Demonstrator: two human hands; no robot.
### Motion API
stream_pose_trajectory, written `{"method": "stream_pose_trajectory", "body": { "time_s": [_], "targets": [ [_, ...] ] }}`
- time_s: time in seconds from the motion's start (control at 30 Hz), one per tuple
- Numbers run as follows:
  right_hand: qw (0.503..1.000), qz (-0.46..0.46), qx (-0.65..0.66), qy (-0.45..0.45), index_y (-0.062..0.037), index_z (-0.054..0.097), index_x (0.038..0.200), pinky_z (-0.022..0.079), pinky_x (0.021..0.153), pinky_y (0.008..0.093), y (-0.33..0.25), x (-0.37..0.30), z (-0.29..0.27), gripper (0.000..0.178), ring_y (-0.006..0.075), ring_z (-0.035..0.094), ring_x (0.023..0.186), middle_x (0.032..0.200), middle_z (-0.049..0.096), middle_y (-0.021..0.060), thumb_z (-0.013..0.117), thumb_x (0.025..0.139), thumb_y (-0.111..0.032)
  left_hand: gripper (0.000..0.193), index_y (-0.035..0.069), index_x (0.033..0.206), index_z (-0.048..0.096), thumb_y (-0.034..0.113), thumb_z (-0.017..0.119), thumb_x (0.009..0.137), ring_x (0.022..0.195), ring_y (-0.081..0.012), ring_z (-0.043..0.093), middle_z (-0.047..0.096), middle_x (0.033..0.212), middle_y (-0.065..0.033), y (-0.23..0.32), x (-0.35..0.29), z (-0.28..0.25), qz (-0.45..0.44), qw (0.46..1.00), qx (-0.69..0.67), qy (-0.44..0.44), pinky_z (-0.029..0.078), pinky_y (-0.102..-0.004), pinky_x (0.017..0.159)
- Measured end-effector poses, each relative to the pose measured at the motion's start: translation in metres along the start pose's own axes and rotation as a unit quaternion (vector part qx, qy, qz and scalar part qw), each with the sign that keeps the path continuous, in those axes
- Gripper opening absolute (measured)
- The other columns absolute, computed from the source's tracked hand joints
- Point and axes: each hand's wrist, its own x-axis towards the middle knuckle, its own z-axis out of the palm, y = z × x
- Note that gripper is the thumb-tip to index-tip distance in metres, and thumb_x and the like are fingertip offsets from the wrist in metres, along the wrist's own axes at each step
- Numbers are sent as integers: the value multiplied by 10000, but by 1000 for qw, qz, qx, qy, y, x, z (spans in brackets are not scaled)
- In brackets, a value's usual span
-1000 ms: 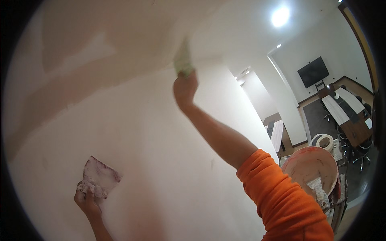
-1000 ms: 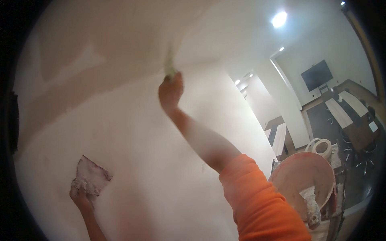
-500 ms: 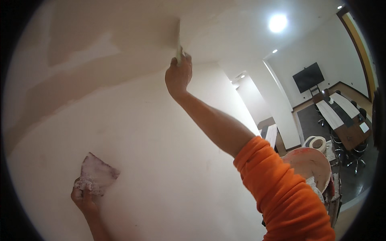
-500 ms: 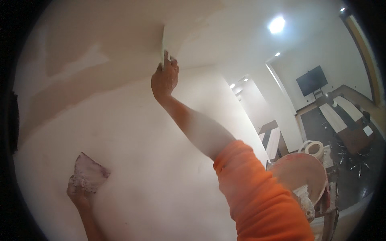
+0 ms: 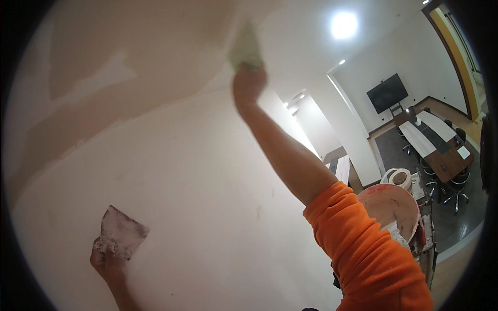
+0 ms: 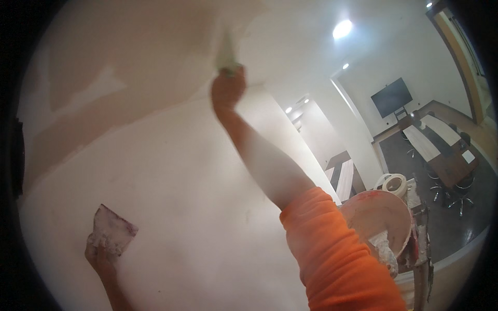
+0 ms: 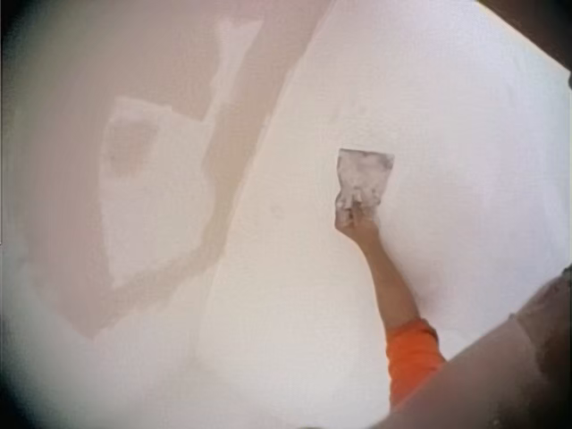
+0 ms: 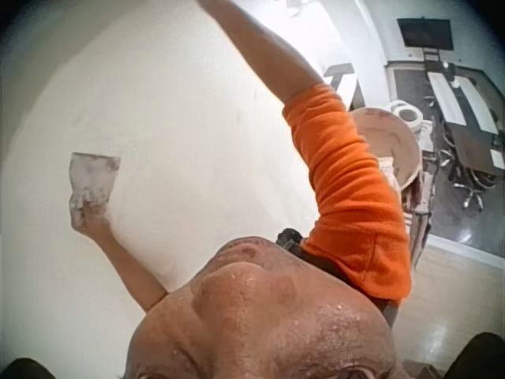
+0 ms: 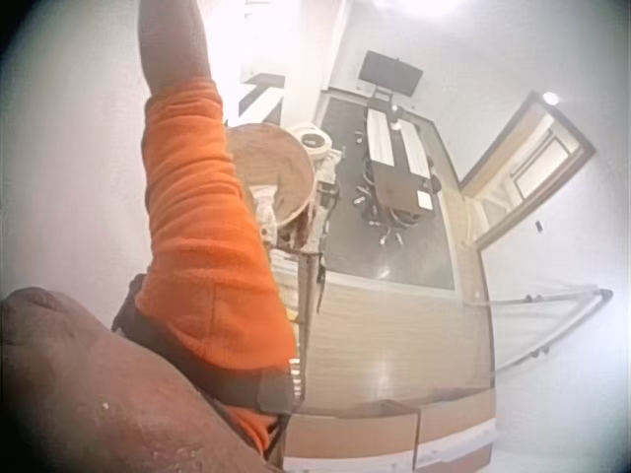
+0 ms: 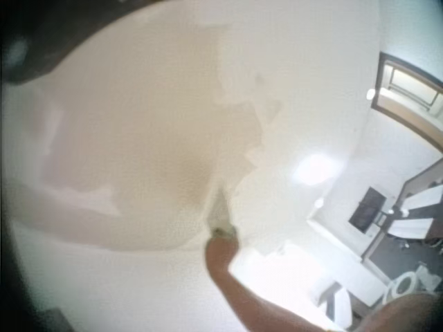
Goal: The person scoops plaster from a bucket using a trowel and applies it to the ceiling with a green float. They repeatedly smooth the surface, reload material, and continue spreading plaster across the ceiling area.
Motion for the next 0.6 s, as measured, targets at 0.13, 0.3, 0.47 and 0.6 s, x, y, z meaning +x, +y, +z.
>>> {"method": "stream_pose_trajectory", "body": {
  "time_s": [0.13,0.3,0.47,0.6],
  "targets": [
    [991,96,-22,88,89,606,1049,505,793,491,25,93,-19,331,405,648,914,969,661,262,557,810,-135,220,-85,1079,603,43,568,904,791,-109,560,638,917,-50,-3,9,10,60,997,43,33,455,-256,704],
    [922,318,220,27,66,539,1237,534,783,483,-14,121,-24,465,369,641,1048,1202,606,226,562,816,-129,226,-83,1089,592,55,572,910,816,-109,552,622,919,-45,-1,5,5,3,999,42,21,450,-258,747],
    [924,296,240,-46,46,502,1226,582,860,455,-53,134,-11,442,344,617,1029,1169,568,175,572,823,-120,241,-79,1096,593,77,585,913,811,-108,556,624,917,-45,1,9,10,26,999,17,-6,451,-256,737],
    [960,178,203,-71,102,566,1147,521,780,414,-41,89,-21,417,295,626,986,1076,631,199,572,777,-92,251,-78,1102,594,83,591,910,822,-113,569,629,930,-51,-4,2,4,19,1000,12,15,465,-257,743]
  ]
}}
